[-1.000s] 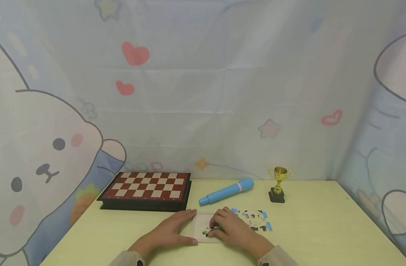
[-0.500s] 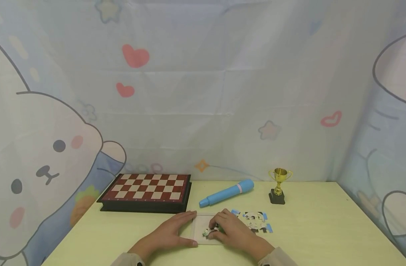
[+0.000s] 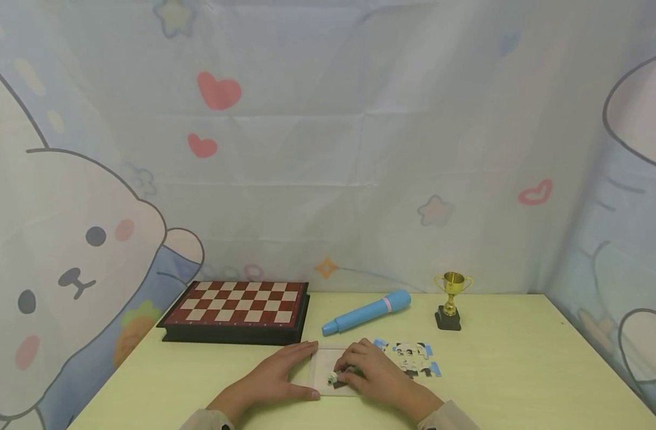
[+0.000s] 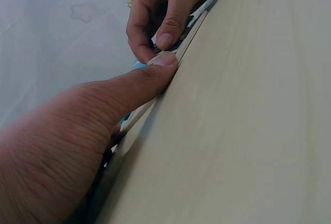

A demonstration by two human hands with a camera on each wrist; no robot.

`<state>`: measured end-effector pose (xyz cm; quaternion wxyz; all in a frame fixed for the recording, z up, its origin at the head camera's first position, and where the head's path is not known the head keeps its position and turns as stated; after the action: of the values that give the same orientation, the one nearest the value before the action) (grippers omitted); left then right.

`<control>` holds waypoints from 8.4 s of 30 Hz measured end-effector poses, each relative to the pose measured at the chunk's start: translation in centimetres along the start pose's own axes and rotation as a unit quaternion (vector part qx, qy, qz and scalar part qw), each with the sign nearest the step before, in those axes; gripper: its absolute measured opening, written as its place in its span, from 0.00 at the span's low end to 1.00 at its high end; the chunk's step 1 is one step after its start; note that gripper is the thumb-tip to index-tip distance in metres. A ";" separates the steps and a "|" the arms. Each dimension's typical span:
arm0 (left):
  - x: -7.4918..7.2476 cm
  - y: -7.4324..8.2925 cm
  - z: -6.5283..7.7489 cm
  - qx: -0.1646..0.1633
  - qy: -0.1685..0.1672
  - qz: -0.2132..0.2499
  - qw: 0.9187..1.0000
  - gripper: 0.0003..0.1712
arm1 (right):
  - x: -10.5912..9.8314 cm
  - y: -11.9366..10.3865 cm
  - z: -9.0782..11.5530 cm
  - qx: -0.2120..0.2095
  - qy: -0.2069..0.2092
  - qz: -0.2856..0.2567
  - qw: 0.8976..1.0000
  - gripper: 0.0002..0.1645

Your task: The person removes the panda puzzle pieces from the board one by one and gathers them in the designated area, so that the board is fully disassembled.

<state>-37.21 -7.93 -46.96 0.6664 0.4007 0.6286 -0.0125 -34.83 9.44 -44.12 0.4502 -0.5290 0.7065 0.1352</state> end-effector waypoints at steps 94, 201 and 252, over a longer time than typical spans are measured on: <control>0.2 -0.2 -0.1 0.002 0.006 -0.001 1.000 0.59 | -9.2 2.8 10.7 0.052 0.053 -0.035 0.997 0.13; 0.2 0.0 -0.2 0.016 0.010 -0.016 1.000 0.57 | -2.3 2.0 1.5 0.068 -0.006 -0.119 0.991 0.08; -0.1 -0.2 0.0 0.017 0.010 -0.007 1.000 0.57 | -11.3 7.6 15.3 0.268 0.044 -0.132 0.953 0.04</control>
<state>-37.38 -8.12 -46.93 0.6532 0.4074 0.6378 -0.0237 -33.48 29.80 -46.04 0.5576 -0.4825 0.6601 -0.1434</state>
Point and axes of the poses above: each hand's wrist, its own z-axis away from the middle knuckle, its own x-axis out of the palm, y = z × x, the point moved 9 cm from there along -z, towards the middle knuckle, and after that the axes turned 1 degree about z, right-handed, at the moved point
